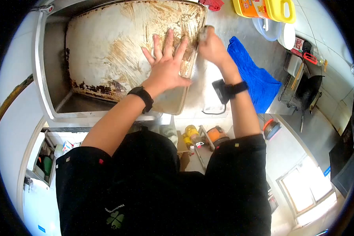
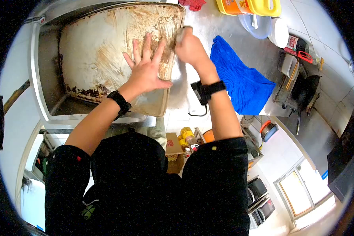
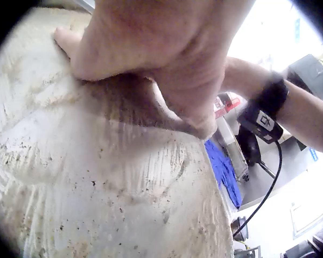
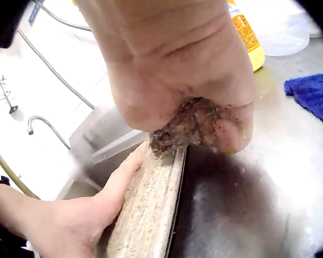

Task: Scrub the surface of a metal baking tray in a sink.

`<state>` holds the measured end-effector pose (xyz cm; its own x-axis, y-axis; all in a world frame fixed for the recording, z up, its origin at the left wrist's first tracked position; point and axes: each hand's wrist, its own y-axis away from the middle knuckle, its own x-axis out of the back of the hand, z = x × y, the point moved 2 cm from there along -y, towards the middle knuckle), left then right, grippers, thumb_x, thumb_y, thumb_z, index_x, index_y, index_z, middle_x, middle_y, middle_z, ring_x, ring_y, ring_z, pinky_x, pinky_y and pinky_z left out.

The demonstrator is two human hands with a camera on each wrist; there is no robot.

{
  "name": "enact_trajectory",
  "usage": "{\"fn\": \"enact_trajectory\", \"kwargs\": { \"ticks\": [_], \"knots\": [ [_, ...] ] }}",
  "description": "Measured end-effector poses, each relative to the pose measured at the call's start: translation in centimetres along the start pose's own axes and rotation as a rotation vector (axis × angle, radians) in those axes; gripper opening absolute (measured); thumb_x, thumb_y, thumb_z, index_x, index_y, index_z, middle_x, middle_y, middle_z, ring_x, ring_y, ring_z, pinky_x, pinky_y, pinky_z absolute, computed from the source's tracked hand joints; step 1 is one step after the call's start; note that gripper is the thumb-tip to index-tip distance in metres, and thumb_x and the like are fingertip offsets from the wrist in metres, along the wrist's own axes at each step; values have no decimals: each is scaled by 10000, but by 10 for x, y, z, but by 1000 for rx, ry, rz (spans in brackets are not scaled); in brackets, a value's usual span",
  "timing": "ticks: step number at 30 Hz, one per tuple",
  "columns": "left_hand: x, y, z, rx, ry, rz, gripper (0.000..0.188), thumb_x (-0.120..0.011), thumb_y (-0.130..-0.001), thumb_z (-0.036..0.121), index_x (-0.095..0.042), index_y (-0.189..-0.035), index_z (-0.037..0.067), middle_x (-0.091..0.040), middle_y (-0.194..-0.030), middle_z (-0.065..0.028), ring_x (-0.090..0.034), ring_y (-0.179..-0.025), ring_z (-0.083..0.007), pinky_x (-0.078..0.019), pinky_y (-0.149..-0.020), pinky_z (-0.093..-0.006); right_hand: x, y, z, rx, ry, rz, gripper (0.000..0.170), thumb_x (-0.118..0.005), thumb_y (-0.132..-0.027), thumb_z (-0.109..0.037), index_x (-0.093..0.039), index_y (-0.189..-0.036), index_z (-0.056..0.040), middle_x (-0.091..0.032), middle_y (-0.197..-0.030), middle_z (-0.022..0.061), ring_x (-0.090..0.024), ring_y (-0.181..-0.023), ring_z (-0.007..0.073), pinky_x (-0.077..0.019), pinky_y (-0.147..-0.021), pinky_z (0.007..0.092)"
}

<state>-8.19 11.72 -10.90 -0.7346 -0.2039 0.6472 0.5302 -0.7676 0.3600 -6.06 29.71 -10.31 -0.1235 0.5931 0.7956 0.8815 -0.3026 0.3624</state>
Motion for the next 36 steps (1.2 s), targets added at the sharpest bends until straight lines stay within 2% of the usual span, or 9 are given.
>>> {"fn": "enact_trajectory", "kwargs": {
  "ticks": [5,7,8,12,17,19,23,29,36],
  "knots": [
    [1,1,1,14,1,20,1285,-864,-516,470,-125,-1539,228,116,-1572,-233,164,-1384,-548,76,-971,-778,22,-72,13,30,42,110,394,-528,-783,-128,-416,-1043,146,-595,-870,396,-602,-897,514,-494,-807,500],
    [-1,3,1,13,29,38,1253,-863,-507,446,-171,-1534,250,93,-1582,-217,148,-1395,-537,86,-984,-765,26,-67,6,64,54,105,400,-533,-783,-138,-428,-1030,158,-593,-882,399,-598,-906,513,-493,-804,501],
    [-2,5,1,10,31,47,1253,-862,-508,446,-170,-1534,251,95,-1583,-214,148,-1396,-536,87,-986,-763,22,-53,6,-79,-14,39,468,-539,-809,-141,-415,-1196,91,-598,-953,386,-593,-976,494,-477,-847,481],
    [-2,1,-1,-6,44,86,1250,-858,-511,447,-170,-1535,248,91,-1584,-210,149,-1396,-535,90,-988,-760,0,-6,3,-53,-3,11,485,-542,-823,-151,-385,-1216,86,-601,-964,381,-593,-975,502,-473,-856,489],
    [0,0,0,4,26,83,1256,-857,-511,458,-162,-1536,250,89,-1585,-208,149,-1396,-536,94,-988,-759,20,-73,12,14,78,132,417,-546,-809,-149,-423,-1130,87,-603,-957,380,-603,-947,498,-481,-839,499],
    [-3,6,2,12,33,59,1258,-857,-513,462,-157,-1537,252,89,-1585,-208,148,-1396,-536,92,-988,-760,21,-59,4,2,25,114,438,-542,-769,-130,-399,-1060,165,-593,-870,403,-600,-863,530,-495,-787,523],
    [-2,0,-2,-11,36,98,1262,-860,-507,458,-160,-1535,245,83,-1585,-210,139,-1396,-540,90,-989,-760,-6,9,-5,-48,-4,12,485,-526,-792,-117,-332,-1166,125,-595,-845,398,-600,-844,537,-495,-779,534],
    [4,-1,2,25,-39,9,1345,-877,-503,497,-68,-1546,235,129,-1575,-216,176,-1386,-537,52,-992,-768,19,-68,6,10,36,140,396,-528,-787,-132,-430,-1060,137,-594,-872,400,-602,-878,525,-488,-794,535],
    [0,0,2,36,-52,-15,1356,-877,-507,492,-44,-1546,233,158,-1569,-218,189,-1384,-534,50,-998,-765,-8,16,-8,-73,-12,-54,482,-525,-792,-125,-335,-1126,166,-594,-856,404,-607,-847,531,-499,-781,522]
  ]
}}
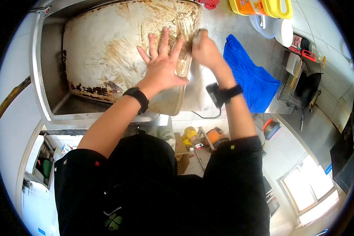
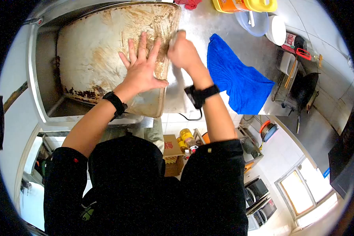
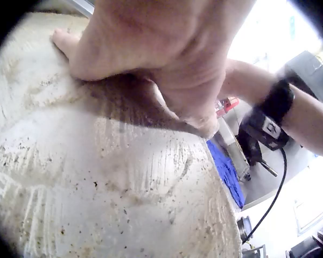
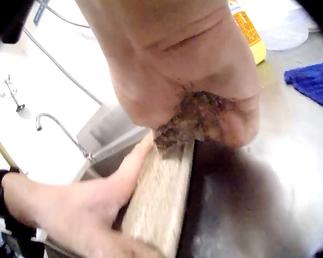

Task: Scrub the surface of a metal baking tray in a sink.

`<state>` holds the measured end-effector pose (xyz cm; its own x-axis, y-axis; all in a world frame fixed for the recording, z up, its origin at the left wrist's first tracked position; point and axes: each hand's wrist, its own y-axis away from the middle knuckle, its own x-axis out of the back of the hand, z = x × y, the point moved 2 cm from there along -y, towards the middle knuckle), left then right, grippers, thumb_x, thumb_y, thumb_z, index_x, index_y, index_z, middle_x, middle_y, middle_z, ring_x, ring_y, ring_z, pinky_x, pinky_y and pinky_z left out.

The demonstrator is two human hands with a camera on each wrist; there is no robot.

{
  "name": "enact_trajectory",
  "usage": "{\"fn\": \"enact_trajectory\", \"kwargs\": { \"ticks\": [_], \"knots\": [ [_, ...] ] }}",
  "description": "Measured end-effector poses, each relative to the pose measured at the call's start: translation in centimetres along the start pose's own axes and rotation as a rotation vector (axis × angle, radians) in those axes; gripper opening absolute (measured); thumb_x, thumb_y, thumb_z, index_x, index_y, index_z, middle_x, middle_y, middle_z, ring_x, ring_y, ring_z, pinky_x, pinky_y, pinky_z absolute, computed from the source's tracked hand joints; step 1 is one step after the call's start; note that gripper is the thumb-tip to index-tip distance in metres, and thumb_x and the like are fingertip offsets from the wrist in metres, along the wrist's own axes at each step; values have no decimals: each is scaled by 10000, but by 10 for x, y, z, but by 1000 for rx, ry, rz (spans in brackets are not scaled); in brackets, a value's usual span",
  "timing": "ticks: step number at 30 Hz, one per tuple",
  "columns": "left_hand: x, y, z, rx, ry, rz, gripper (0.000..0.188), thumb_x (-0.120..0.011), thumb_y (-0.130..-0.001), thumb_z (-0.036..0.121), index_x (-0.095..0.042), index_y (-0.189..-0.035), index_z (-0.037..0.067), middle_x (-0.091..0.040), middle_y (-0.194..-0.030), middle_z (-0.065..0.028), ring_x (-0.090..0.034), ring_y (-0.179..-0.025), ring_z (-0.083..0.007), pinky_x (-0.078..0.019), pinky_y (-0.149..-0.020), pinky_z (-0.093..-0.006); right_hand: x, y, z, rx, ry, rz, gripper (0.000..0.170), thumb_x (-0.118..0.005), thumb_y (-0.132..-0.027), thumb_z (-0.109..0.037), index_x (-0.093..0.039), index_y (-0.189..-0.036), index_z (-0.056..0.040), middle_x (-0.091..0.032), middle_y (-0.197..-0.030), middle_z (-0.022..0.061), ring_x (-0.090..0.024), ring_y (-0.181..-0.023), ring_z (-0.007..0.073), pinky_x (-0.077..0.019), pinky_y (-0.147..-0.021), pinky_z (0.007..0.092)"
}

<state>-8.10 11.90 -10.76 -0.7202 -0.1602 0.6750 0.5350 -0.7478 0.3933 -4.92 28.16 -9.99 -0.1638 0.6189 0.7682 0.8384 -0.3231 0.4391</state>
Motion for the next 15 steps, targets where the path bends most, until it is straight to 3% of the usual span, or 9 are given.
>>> {"fn": "enact_trajectory", "kwargs": {
  "ticks": [2,3,5,8,9,11,15],
  "knots": [
    [2,1,2,7,-4,-6,1356,-877,-508,492,-44,-1546,233,156,-1569,-220,186,-1385,-534,48,-999,-764,1,-26,10,18,-16,126,383,-524,-802,-118,-413,-1106,86,-593,-848,392,-607,-836,524,-498,-755,523],
    [4,1,3,14,-11,-11,1355,-877,-509,492,-44,-1546,233,154,-1569,-221,182,-1385,-535,46,-1000,-764,11,-49,13,0,32,147,396,-535,-799,-139,-419,-1098,92,-591,-848,396,-605,-838,525,-499,-748,520],
    [5,-1,1,-4,-9,5,1350,-875,-512,492,-45,-1546,233,149,-1570,-221,179,-1386,-535,45,-1000,-764,29,-90,15,156,86,66,399,-545,-797,-160,-426,-1080,95,-592,-842,392,-604,-830,527,-502,-745,518],
    [1,4,2,-15,1,4,1341,-874,-518,483,-49,-1545,234,140,-1571,-222,173,-1388,-536,44,-1001,-764,20,-55,4,-6,79,116,412,-539,-795,-140,-410,-1109,94,-593,-847,390,-605,-829,530,-503,-747,524],
    [2,2,1,-16,-1,21,1336,-874,-521,475,-52,-1545,234,136,-1572,-223,170,-1388,-537,44,-1001,-763,8,-28,4,46,69,64,438,-531,-813,-134,-383,-1152,101,-593,-855,393,-604,-835,532,-500,-745,532],
    [1,1,0,-14,1,18,1334,-875,-521,469,-53,-1545,234,134,-1572,-223,168,-1388,-537,45,-1000,-764,-6,21,-10,46,-56,59,380,-483,-844,-165,-411,-1065,135,-605,-843,371,-611,-820,518,-501,-765,547],
    [3,0,2,9,-11,-4,1330,-878,-524,450,-54,-1545,231,132,-1572,-226,166,-1388,-539,49,-1001,-762,-1,-25,9,10,-29,141,397,-510,-841,-187,-413,-1053,135,-603,-860,378,-609,-823,520,-501,-770,542]
  ]
}}
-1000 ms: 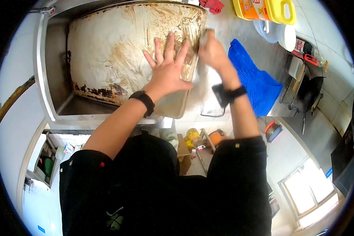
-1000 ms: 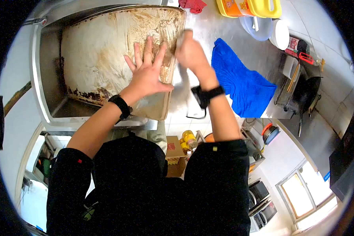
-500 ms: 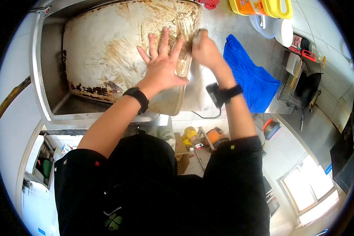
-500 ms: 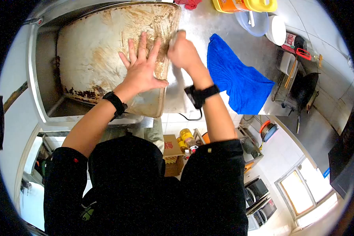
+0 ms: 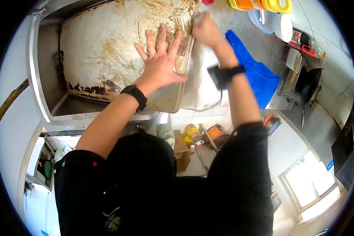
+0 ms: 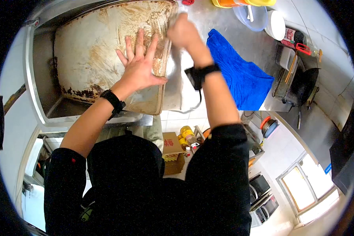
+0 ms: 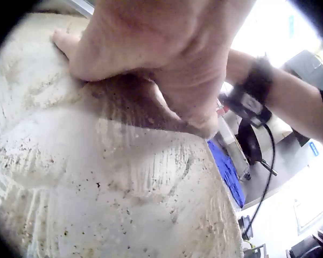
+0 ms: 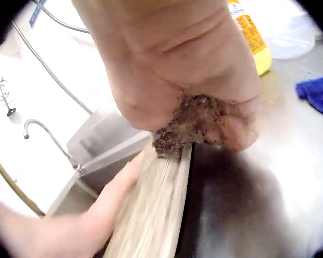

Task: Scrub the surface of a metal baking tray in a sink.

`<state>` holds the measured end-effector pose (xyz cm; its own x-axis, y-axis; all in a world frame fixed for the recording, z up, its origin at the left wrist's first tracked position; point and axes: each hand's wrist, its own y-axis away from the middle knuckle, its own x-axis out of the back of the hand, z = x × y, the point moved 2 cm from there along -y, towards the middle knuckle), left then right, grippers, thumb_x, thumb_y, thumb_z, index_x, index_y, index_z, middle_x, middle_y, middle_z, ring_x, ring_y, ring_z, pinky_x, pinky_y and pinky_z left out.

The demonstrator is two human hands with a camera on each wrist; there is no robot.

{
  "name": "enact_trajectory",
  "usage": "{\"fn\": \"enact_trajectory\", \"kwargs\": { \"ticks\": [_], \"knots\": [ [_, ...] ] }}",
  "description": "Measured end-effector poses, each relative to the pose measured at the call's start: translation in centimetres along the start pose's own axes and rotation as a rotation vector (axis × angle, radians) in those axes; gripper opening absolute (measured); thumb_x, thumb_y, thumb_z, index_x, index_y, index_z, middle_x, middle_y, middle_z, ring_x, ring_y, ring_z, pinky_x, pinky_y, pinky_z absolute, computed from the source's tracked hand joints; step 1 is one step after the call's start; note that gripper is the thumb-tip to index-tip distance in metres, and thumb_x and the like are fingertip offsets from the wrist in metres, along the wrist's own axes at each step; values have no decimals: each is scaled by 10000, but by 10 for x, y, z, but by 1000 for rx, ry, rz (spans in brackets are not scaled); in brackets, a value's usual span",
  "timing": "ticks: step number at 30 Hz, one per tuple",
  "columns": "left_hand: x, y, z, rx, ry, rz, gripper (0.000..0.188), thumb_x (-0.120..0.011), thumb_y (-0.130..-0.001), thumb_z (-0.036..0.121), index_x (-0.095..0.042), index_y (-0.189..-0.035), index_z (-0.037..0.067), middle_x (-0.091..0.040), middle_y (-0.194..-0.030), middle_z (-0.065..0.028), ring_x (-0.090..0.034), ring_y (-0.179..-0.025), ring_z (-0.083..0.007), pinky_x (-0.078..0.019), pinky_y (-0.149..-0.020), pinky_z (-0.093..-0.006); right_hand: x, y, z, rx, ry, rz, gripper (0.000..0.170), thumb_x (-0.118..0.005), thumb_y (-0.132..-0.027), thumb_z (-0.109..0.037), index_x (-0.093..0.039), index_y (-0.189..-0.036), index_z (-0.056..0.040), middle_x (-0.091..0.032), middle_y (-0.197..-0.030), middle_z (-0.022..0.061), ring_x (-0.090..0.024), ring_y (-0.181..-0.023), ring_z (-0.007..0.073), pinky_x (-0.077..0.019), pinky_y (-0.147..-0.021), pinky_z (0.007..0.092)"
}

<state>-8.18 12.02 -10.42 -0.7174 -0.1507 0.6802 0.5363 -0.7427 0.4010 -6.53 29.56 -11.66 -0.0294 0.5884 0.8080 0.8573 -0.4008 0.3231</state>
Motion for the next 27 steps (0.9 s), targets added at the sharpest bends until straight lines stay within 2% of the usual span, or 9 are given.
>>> {"fn": "enact_trajectory", "kwargs": {
  "ticks": [2,4,8,12,14,15,18,23,27],
  "knots": [
    [2,-1,1,-7,5,1,1331,-879,-524,449,-53,-1545,230,136,-1572,-225,168,-1388,-538,51,-1001,-762,17,-52,3,119,116,12,403,-491,-852,-185,-376,-1073,131,-603,-831,382,-604,-801,533,-503,-752,545],
    [0,4,-1,7,14,-11,1332,-879,-525,449,-52,-1545,228,139,-1571,-225,170,-1388,-537,54,-1000,-762,16,-59,2,337,95,9,233,-475,-853,-112,-554,-936,90,-594,-800,349,-601,-802,494,-495,-682,528],
    [-7,0,-5,-40,31,60,1308,-868,-525,455,-76,-1544,244,117,-1576,-219,156,-1392,-538,70,-1003,-755,-1,28,-7,-33,2,-143,423,-502,-827,-153,-368,-1097,143,-600,-826,386,-609,-810,530,-503,-772,536],
    [-4,1,-3,-28,52,67,1272,-857,-514,432,-130,-1541,245,87,-1581,-223,149,-1393,-543,85,-1002,-751,-1,34,-7,-64,-26,-147,379,-514,-825,-111,-384,-1123,83,-583,-812,395,-600,-820,538,-490,-746,543],
    [-1,3,-1,-30,34,31,1299,-863,-520,447,-94,-1544,230,112,-1572,-235,163,-1383,-553,72,-991,-761,16,-1,-12,70,30,-105,415,-534,-782,-139,-430,-1050,162,-595,-885,390,-612,-858,509,-509,-790,502],
    [0,0,-1,-25,16,6,1327,-869,-525,462,-59,-1546,215,137,-1564,-247,177,-1372,-563,59,-981,-772,19,-25,-8,-35,28,-37,363,-515,-779,-134,-483,-980,167,-584,-931,400,-605,-859,514,-504,-796,503],
    [-1,2,-2,-57,19,49,1336,-871,-519,461,-52,-1546,218,134,-1565,-246,165,-1371,-572,59,-978,-774,13,-53,6,216,-16,92,247,-475,-824,-111,-565,-955,77,-600,-852,344,-616,-827,464,-501,-693,520],
    [1,-1,0,-28,13,21,1338,-869,-520,441,-39,-1546,217,130,-1567,-241,156,-1379,-560,59,-992,-766,-2,49,-15,-89,-32,-145,456,-541,-812,-136,-346,-1123,133,-603,-855,379,-611,-836,516,-495,-806,515],
    [1,0,0,-4,0,-13,1354,-873,-507,447,-35,-1546,219,138,-1567,-238,158,-1383,-552,58,-995,-764,4,-7,5,12,-19,-66,521,-546,-790,-151,-341,-1130,187,-607,-819,374,-615,-824,515,-505,-782,512]
  ]
}}
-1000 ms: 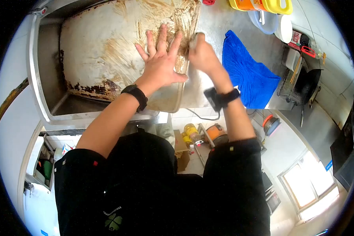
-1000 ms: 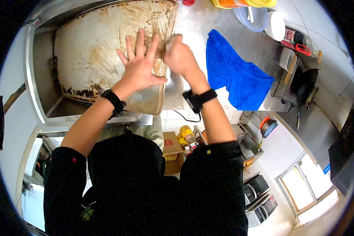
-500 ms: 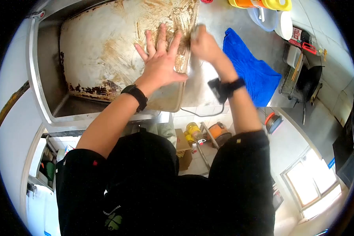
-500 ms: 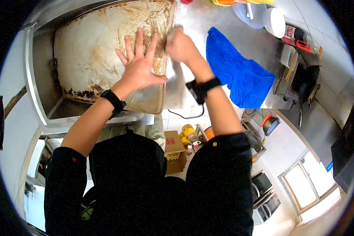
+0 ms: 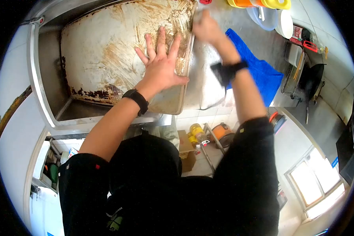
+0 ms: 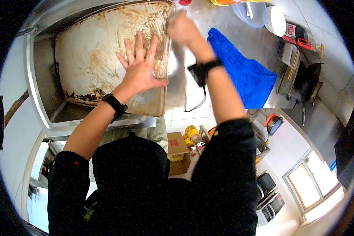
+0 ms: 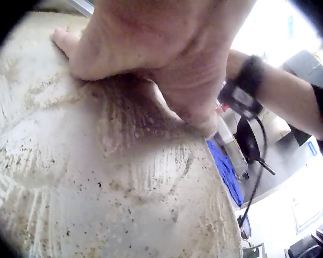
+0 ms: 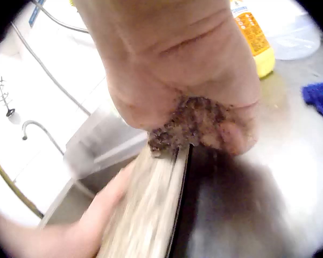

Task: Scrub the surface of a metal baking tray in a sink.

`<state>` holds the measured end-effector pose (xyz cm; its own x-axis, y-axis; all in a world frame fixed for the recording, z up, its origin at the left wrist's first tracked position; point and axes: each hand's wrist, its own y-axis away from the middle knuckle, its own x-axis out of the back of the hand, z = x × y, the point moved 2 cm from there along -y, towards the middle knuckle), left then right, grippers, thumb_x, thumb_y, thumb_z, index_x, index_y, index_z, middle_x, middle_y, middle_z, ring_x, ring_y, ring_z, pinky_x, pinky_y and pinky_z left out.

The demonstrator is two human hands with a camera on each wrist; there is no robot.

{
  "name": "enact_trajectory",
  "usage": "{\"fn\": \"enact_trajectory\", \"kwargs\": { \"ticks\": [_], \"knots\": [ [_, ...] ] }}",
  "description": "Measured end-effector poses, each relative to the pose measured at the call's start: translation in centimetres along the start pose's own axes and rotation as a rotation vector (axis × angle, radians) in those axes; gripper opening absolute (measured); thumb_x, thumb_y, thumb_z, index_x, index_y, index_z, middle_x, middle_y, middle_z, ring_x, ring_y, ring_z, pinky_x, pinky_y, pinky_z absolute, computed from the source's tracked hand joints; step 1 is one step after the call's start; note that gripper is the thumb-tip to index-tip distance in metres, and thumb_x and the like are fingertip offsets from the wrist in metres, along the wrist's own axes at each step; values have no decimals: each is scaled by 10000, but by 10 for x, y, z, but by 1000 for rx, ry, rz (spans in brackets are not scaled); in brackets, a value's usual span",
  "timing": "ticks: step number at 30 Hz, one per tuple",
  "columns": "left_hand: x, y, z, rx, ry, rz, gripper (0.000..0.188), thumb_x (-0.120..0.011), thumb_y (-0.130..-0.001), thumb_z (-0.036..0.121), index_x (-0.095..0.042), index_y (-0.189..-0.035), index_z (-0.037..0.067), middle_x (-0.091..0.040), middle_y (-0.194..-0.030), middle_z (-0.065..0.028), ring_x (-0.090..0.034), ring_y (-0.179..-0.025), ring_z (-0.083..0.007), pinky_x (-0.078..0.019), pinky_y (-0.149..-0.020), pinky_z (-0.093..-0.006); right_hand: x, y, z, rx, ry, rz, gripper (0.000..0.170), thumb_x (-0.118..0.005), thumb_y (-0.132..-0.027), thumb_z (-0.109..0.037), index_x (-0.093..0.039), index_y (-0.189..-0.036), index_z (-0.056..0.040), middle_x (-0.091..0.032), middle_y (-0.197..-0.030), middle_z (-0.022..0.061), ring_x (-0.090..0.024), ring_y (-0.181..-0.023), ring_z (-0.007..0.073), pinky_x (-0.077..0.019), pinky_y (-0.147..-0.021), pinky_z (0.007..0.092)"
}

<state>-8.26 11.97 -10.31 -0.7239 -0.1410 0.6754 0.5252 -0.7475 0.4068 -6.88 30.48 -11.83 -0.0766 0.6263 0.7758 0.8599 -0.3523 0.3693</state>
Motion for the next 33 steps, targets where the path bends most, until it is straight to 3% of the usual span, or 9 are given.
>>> {"fn": "enact_trajectory", "kwargs": {
  "ticks": [1,3,5,9,12,19,21,30,33],
  "knots": [
    [0,0,0,-6,-4,12,1359,-874,-503,453,-35,-1546,219,139,-1567,-238,159,-1383,-552,57,-993,-766,18,-21,-10,190,168,19,447,-539,-788,-178,-454,-1053,172,-596,-824,380,-608,-810,517,-512,-756,511],
    [-2,-2,-1,-25,0,44,1358,-872,-503,460,-37,-1546,219,139,-1567,-237,160,-1384,-551,57,-992,-767,18,-56,5,70,19,60,338,-516,-793,-191,-569,-952,103,-578,-848,385,-606,-799,507,-514,-746,508],
    [-4,6,-1,-48,11,45,1357,-871,-503,466,-40,-1546,219,138,-1567,-237,161,-1384,-549,57,-990,-768,12,-39,5,301,249,13,323,-513,-790,-179,-565,-942,102,-563,-871,391,-605,-795,504,-516,-746,503],
    [-2,1,-4,-51,32,48,1340,-870,-510,468,-62,-1545,202,144,-1564,-245,172,-1380,-553,58,-979,-775,-1,37,-18,-53,-22,-75,390,-511,-801,-125,-411,-1043,164,-571,-913,406,-610,-871,507,-514,-778,498],
    [-1,1,0,-34,16,21,1336,-870,-511,470,-69,-1545,197,148,-1563,-247,179,-1379,-551,59,-979,-775,4,9,-7,4,30,-48,453,-501,-809,-119,-385,-1192,94,-599,-917,389,-613,-911,502,-492,-816,498],
    [-1,1,-2,-47,26,31,1345,-873,-503,474,-69,-1545,196,148,-1560,-252,190,-1374,-554,72,-987,-763,14,-2,-16,110,93,-43,425,-534,-776,-156,-419,-1022,172,-589,-902,402,-595,-908,529,-490,-828,507],
    [-1,1,-4,-48,45,28,1342,-871,-506,471,-69,-1545,193,147,-1558,-259,192,-1370,-560,76,-985,-763,4,17,-12,-64,0,-100,452,-534,-784,-148,-380,-1071,165,-589,-893,405,-596,-907,531,-487,-822,522],
    [0,2,-1,-38,46,35,1330,-870,-513,449,-66,-1546,209,128,-1567,-245,174,-1384,-543,73,-989,-762,31,-67,-3,67,151,-101,493,-520,-802,-145,-340,-1137,169,-588,-902,411,-600,-906,529,-502,-793,510],
    [1,2,0,-48,77,40,1326,-870,-514,442,-70,-1546,206,126,-1566,-247,171,-1383,-546,72,-988,-763,-4,43,-13,-40,17,-146,479,-483,-864,-153,-327,-1210,138,-571,-915,431,-611,-919,513,-491,-796,510]
  ]
}}
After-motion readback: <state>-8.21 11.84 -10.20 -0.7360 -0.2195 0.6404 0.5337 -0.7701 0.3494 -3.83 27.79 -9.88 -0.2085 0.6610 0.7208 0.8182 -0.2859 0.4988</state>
